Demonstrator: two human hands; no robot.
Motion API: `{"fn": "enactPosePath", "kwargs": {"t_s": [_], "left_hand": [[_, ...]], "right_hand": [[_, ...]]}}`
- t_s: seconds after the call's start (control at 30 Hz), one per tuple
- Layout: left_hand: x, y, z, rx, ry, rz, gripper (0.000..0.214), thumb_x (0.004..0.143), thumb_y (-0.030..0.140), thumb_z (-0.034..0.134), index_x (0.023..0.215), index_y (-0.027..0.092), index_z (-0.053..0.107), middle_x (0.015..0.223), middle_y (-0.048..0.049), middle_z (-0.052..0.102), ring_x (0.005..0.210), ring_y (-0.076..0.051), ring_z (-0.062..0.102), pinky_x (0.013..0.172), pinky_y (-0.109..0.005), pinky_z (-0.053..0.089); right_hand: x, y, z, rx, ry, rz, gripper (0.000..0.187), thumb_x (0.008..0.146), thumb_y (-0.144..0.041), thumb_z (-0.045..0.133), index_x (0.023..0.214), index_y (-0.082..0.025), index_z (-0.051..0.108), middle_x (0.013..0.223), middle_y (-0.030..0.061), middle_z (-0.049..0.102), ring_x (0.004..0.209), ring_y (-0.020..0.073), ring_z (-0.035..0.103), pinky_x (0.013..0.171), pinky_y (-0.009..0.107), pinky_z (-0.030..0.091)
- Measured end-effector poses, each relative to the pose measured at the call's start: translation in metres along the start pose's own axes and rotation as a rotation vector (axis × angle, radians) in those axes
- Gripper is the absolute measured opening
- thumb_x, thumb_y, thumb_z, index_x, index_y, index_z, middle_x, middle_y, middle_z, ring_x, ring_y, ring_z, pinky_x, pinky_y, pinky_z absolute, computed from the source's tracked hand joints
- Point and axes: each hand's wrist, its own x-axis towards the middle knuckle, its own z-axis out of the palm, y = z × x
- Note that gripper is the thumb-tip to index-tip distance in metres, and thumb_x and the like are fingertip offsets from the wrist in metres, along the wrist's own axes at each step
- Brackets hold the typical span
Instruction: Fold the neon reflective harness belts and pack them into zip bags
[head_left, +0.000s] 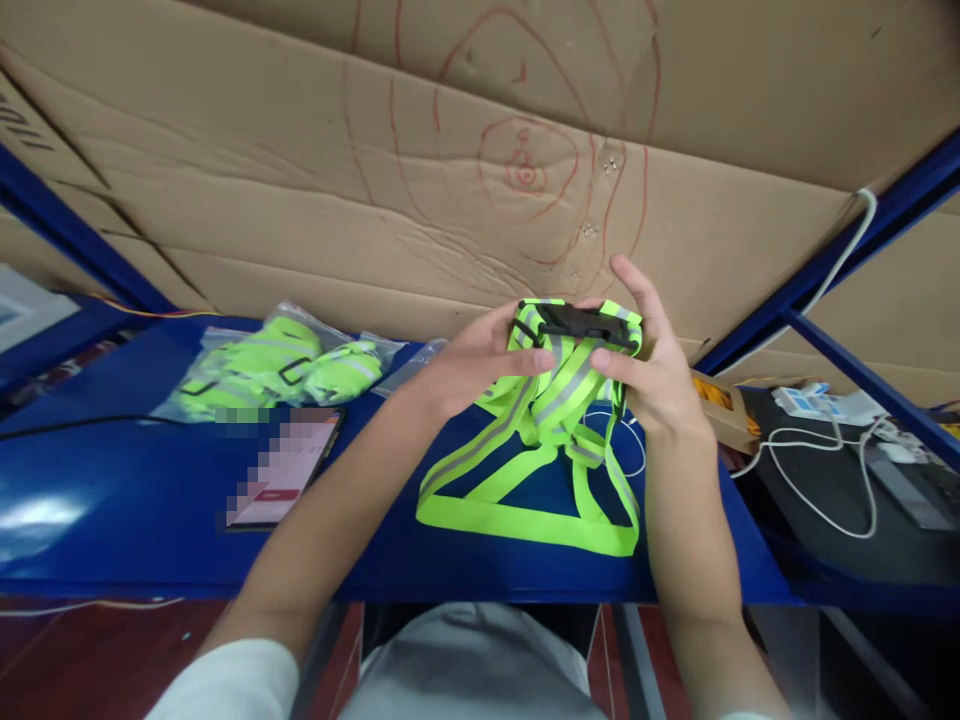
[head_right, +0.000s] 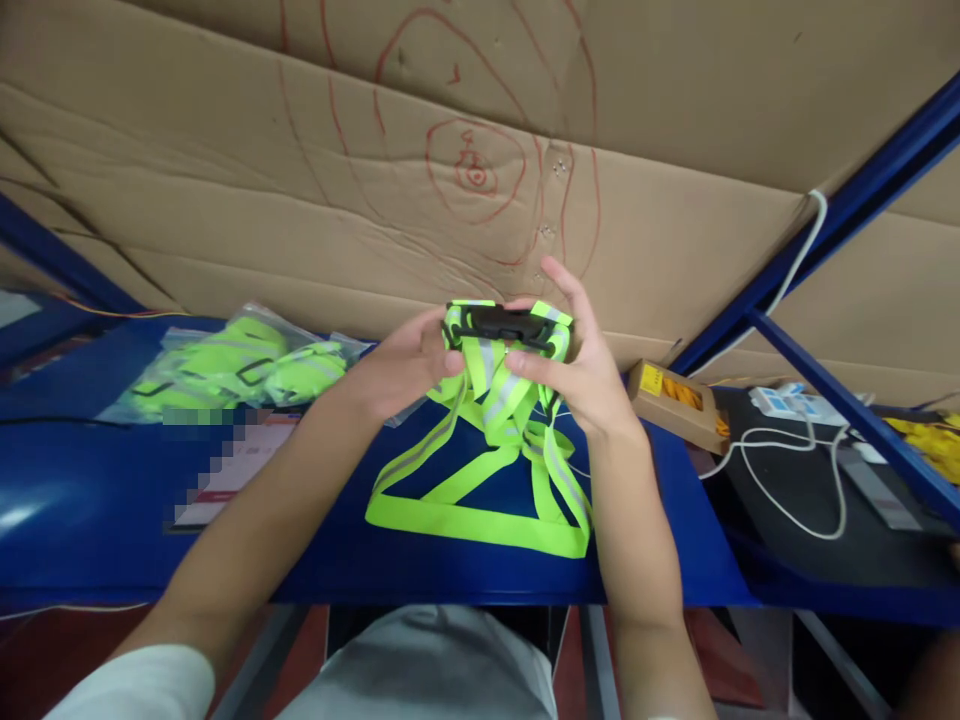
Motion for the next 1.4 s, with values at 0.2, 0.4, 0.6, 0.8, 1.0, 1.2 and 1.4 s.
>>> {"fn": "enactPosePath", "kwargs": {"t_s": [0.2, 0.4, 0.6, 0.8, 1.0, 1.2, 1.4], "left_hand": [[0.004, -0.014, 0.01, 0.03, 0.197, -0.034, 0.066, 0.063, 0.028, 0.099, 0.118, 0.018, 0.065, 0.12, -0.0062, 0.073, 0.115, -0.024, 0.066, 0.103, -0.039, 0.048], [0.0, -0.008, -0.005, -0.022, -0.013, -0.075, 0.076, 0.065, 0.034, 0.098, 0.131, 0.023, 0.061, 0.108, -0.0044, 0.071, 0.092, -0.019, 0.068, 0.084, -0.032, 0.051], [-0.007, 0.009, -0.01, -0.04, -0.171, -0.103, 0.086, 0.061, 0.026, 0.099, 0.139, 0.029, 0.062, 0.121, -0.0058, 0.071, 0.105, -0.023, 0.07, 0.084, -0.03, 0.055], [-0.008, 0.011, -0.004, -0.271, -0.184, -0.117, 0.073, 0.07, 0.048, 0.092, 0.135, 0.026, 0.065, 0.089, -0.0026, 0.07, 0.076, -0.019, 0.07, 0.067, -0.029, 0.057], [-0.008, 0.012, 0.01, -0.247, -0.23, -0.2, 0.063, 0.069, 0.028, 0.094, 0.126, 0.02, 0.068, 0.098, -0.0067, 0.076, 0.074, -0.018, 0.074, 0.065, -0.026, 0.059], [-0.006, 0.004, -0.008, -0.201, -0.295, -0.326, 0.048, 0.069, 0.043, 0.095, 0.1, 0.011, 0.077, 0.098, -0.0146, 0.08, 0.079, -0.022, 0.076, 0.073, -0.031, 0.061], [-0.01, 0.005, -0.011, -0.114, -0.457, -0.353, 0.049, 0.082, 0.038, 0.086, 0.124, 0.017, 0.073, 0.101, -0.0141, 0.081, 0.087, -0.026, 0.078, 0.082, -0.038, 0.061]], "right_hand": [[0.004, 0.003, -0.001, -0.362, 0.174, -0.076, 0.085, 0.078, -0.041, 0.085, 0.15, -0.026, 0.044, 0.116, 0.0066, 0.073, 0.099, 0.026, 0.072, 0.094, 0.049, 0.06], [0.007, 0.008, -0.005, -0.073, 0.087, 0.033, 0.09, 0.069, -0.04, 0.092, 0.147, -0.028, 0.05, 0.103, 0.0019, 0.075, 0.093, 0.0244, 0.074, 0.091, 0.043, 0.061], [0.001, 0.022, -0.026, 0.409, -0.265, 0.105, 0.122, 0.054, -0.062, 0.093, 0.16, -0.035, 0.038, 0.109, 0.0034, 0.077, 0.096, 0.027, 0.076, 0.086, 0.047, 0.064], [0.002, 0.019, -0.017, 0.466, -0.25, 0.181, 0.112, 0.058, -0.049, 0.095, 0.156, -0.04, 0.043, 0.113, 0.0015, 0.077, 0.07, 0.0175, 0.07, 0.071, 0.042, 0.065], [0.006, 0.006, -0.009, 0.451, -0.091, 0.305, 0.081, 0.061, -0.021, 0.094, 0.136, -0.032, 0.065, 0.098, -0.0025, 0.079, 0.068, 0.0152, 0.073, 0.063, 0.03, 0.063], [0.004, 0.004, -0.016, 0.384, 0.017, 0.325, 0.068, 0.058, -0.017, 0.097, 0.122, -0.025, 0.075, 0.088, -0.0014, 0.08, 0.064, 0.0129, 0.073, 0.058, 0.022, 0.061], [0.0, -0.003, -0.019, 0.272, 0.093, 0.074, 0.07, 0.066, -0.023, 0.096, 0.13, -0.034, 0.07, 0.11, -0.002, 0.079, 0.075, 0.0132, 0.077, 0.071, 0.026, 0.067]]}}
